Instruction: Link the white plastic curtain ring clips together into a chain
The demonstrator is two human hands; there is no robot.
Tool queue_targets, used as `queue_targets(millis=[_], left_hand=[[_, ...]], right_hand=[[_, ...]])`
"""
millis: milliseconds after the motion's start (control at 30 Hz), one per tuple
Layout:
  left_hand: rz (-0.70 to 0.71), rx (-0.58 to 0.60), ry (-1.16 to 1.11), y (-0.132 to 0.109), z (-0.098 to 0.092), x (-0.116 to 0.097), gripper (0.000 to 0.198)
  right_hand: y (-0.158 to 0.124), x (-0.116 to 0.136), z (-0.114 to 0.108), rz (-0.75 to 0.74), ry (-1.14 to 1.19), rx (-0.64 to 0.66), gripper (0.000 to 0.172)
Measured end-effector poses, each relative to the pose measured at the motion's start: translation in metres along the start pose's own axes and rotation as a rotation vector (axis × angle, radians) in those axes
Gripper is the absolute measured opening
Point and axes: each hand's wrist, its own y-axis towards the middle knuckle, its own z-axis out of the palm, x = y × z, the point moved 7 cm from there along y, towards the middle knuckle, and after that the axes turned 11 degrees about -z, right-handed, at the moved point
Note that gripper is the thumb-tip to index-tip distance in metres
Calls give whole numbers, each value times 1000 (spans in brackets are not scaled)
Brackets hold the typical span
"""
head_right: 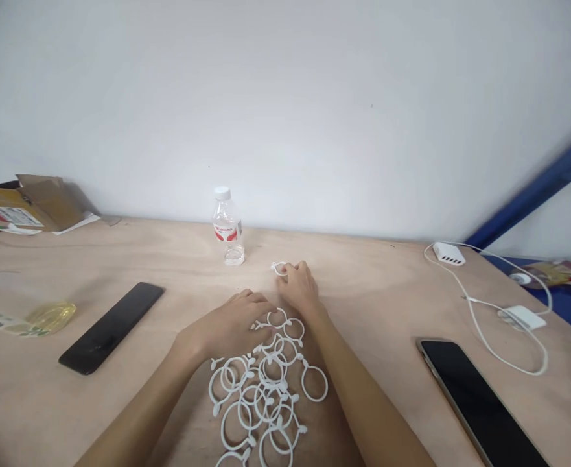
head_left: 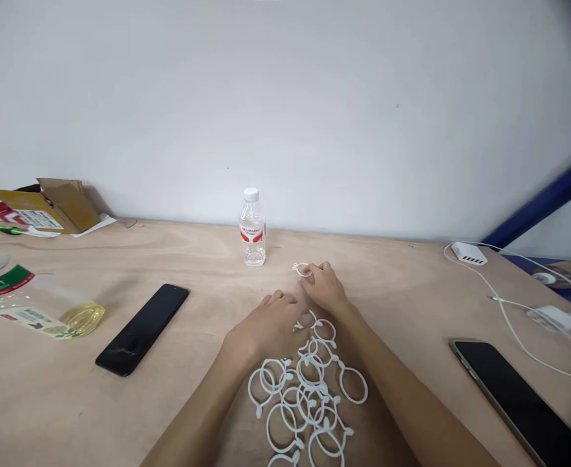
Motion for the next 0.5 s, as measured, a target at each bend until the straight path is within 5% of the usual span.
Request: queue_targets(millis=[100,233,500], left_hand=[[-79,-117,-140,5,-9,10,25],[-249,-334,-437,9,-21,26,45],[-193,-474,-776,-10,-12,2,37]], right_hand=[[-3,7,5,-4,140,4,7],[-28,31,4,-18,445,73,28],[-90,60,-17,26,807,26,43]])
